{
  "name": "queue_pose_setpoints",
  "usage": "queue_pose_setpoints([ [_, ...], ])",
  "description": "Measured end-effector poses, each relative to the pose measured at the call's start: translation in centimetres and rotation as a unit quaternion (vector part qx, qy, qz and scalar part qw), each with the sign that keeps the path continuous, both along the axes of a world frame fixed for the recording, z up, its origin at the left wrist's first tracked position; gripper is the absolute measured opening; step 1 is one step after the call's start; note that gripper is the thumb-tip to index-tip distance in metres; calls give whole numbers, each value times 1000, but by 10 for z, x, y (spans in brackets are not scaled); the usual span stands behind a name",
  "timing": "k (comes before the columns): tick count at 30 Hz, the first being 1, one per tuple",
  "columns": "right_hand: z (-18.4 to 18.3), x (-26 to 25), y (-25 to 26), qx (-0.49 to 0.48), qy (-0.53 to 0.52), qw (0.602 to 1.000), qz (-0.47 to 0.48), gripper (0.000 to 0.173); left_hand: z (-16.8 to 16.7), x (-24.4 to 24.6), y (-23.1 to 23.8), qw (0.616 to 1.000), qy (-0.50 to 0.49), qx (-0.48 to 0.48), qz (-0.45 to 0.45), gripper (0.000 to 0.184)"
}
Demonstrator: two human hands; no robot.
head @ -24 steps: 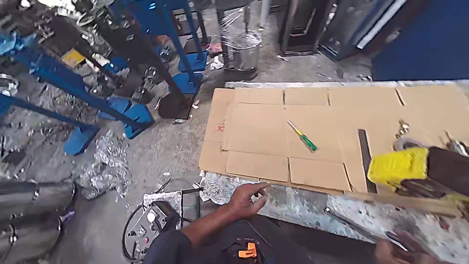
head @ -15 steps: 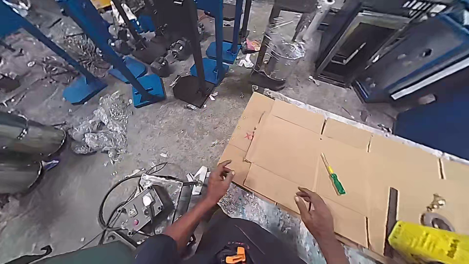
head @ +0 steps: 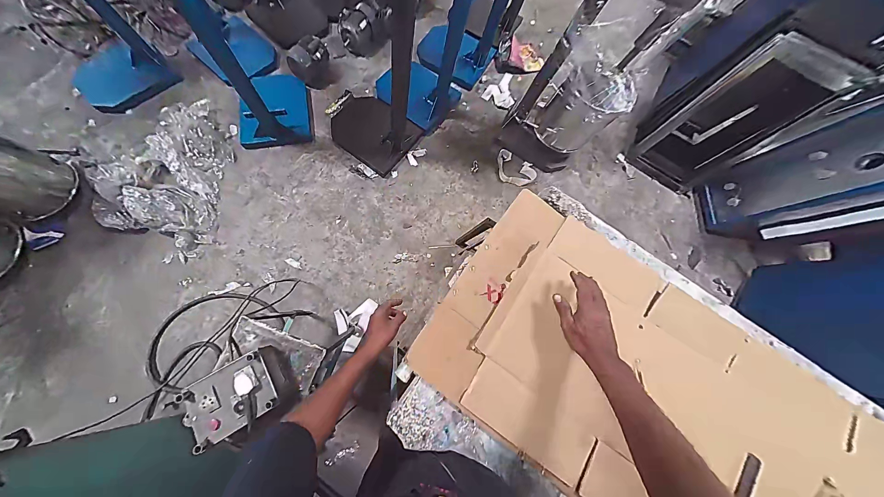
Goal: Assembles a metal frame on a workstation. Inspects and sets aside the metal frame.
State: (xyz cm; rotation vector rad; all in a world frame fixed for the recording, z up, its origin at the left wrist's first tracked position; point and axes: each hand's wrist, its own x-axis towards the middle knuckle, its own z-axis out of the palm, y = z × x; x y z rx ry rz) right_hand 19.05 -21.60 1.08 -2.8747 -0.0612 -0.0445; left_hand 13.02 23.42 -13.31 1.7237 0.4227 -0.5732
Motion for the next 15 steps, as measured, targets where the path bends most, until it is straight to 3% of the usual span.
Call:
queue_pose_setpoints([
  [5, -35, 9, -21, -16, 16, 1000, 15, 78, -67, 64, -29, 992, 51, 46, -109, 51],
  [9, -43, 6, -21, -50, -8, 999, 11, 80, -106, 134, -75, 974, 17, 97, -203, 54],
  [12, -42, 4, -21, -48, -3, 999, 2, 82, -106, 212, -126, 954, -71, 128, -263, 63],
  [15, -40, 2, -22, -34, 8, 999, -5, 85, -94, 299, -187, 905, -191, 181, -335, 86],
])
